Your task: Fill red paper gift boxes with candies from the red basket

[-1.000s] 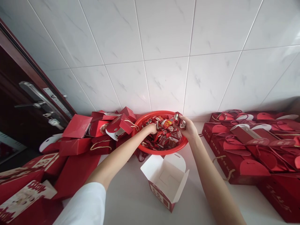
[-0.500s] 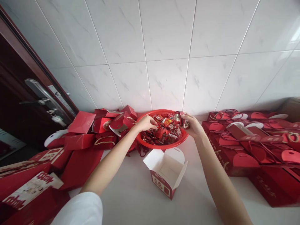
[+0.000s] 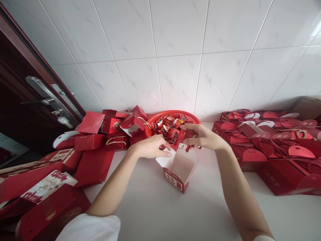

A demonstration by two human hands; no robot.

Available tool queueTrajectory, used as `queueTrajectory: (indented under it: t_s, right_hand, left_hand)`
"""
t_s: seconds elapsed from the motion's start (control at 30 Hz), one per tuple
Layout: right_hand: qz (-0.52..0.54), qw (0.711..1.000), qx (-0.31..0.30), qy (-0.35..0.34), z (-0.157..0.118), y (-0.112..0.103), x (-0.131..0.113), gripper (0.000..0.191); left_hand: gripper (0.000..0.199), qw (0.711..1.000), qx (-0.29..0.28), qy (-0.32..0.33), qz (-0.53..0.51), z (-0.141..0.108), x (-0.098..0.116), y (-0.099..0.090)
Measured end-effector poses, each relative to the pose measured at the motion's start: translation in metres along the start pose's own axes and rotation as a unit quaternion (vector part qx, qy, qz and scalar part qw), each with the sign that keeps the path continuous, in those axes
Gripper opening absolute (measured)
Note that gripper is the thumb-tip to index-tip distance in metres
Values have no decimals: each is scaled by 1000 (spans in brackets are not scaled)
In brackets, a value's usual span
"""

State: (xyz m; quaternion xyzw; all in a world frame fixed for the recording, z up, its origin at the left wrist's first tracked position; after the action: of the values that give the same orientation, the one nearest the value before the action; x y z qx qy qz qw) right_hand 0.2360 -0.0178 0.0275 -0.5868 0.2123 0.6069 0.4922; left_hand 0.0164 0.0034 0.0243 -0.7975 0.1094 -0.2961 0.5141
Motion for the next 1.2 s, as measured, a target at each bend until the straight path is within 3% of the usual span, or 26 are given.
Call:
queueTrajectory:
  t_s: [0.2, 0.3, 0.47, 0.63, 0.77, 0.9, 0.97, 1.2]
  right_hand:
    - [-102, 994, -46, -9, -2, 14, -4, 5]
    - [-160, 984, -65, -34, -2, 18, -4, 7]
    - [-214, 963, -161, -25, -2, 28, 4, 25]
    - [-226, 967, -110, -43, 1, 32, 8, 30]
    - [-193, 976, -77, -60, 4, 33, 8, 21]
    - [-129, 973, -194, -7, 3, 40, 15, 18]
    - [-116, 969, -220, 1, 3, 42, 17, 18]
    - [-152, 981, -101, -72, -5, 23, -5, 24]
  left_hand:
    - [66, 998, -30, -33, 41, -13, 7, 5]
    - [66, 997, -62, -15, 45, -14, 8, 8]
    - [72, 995, -89, 30, 27, -13, 5, 14]
    - [87, 996, -85, 14, 10, -14, -2, 18]
    - [82, 996, -84, 26, -5, -12, -6, 19]
    - [63, 994, -89, 62, -7, -11, -4, 17]
    - [59, 994, -92, 55, 0, -11, -3, 17]
    - [81, 996, -87, 21, 14, -14, -4, 19]
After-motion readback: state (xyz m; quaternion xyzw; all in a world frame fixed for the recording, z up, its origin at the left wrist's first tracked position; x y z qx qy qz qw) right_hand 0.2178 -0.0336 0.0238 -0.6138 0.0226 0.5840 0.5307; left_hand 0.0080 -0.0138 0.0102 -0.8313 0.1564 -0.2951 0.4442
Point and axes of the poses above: each hand's wrist, its own z-axis towards the middle knuckle, its own y-axis out of the palm, x = y × z, the point moved 2 cm from there along z, towards the middle knuckle
